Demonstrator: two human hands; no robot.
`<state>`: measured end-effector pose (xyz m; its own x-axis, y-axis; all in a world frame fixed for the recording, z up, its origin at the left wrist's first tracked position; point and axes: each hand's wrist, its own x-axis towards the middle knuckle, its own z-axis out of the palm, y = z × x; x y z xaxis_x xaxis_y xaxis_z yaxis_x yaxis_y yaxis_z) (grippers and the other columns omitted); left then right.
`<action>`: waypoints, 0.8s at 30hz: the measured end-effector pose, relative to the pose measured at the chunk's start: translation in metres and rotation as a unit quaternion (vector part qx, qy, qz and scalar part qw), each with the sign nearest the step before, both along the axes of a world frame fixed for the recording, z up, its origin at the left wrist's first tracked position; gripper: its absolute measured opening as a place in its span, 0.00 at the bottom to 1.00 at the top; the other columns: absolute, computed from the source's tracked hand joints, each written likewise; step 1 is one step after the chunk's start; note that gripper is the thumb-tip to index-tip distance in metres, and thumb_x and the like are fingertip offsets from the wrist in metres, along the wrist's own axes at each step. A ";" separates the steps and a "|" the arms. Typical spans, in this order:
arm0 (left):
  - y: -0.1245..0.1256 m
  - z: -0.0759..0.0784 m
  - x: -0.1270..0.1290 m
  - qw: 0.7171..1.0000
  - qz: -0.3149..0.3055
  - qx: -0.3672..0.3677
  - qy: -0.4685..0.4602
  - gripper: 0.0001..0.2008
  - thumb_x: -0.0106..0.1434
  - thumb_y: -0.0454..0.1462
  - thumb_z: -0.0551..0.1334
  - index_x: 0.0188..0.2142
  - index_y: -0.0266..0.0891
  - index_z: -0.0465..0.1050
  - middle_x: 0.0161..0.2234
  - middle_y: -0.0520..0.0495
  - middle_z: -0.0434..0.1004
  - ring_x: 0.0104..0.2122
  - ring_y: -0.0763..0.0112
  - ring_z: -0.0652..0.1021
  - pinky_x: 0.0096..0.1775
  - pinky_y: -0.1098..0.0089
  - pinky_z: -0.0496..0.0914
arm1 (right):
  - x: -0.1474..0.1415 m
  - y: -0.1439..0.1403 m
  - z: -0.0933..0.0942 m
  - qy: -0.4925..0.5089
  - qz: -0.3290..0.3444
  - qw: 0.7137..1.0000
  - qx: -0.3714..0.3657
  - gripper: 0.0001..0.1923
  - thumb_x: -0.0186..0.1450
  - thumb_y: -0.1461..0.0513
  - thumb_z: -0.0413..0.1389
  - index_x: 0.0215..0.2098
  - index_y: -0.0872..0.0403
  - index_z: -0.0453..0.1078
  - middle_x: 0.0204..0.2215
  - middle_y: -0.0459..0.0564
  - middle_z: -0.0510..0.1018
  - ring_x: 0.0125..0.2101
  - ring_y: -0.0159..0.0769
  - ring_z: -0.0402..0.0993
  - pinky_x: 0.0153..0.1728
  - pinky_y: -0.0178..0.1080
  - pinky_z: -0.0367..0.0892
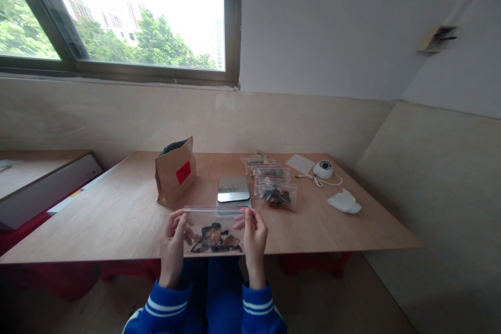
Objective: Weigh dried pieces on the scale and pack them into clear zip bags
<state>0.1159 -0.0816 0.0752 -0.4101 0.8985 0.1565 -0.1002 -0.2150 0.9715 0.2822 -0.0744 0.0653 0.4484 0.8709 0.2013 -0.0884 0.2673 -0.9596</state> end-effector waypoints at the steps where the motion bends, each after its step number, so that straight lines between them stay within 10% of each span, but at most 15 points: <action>1: 0.000 0.000 -0.002 1.000 -0.013 0.000 0.008 0.18 0.58 0.50 0.61 0.39 0.40 0.71 0.26 0.54 0.70 0.18 0.77 0.69 0.18 0.76 0.62 | 0.000 0.002 0.000 0.003 -0.008 1.000 -0.001 0.22 0.62 0.45 0.54 0.33 0.56 0.72 0.21 0.48 0.78 0.18 0.33 0.72 0.22 0.35 0.69; 24: 0.004 0.001 0.004 0.998 0.013 -0.020 0.059 0.16 0.59 0.49 0.62 0.36 0.38 0.71 0.30 0.50 0.79 0.16 0.76 0.74 0.21 0.74 0.67 | 0.006 0.005 -0.011 0.062 0.060 0.996 -0.035 0.21 0.61 0.49 0.58 0.41 0.57 0.74 0.33 0.54 0.83 0.25 0.33 0.73 0.26 0.34 0.69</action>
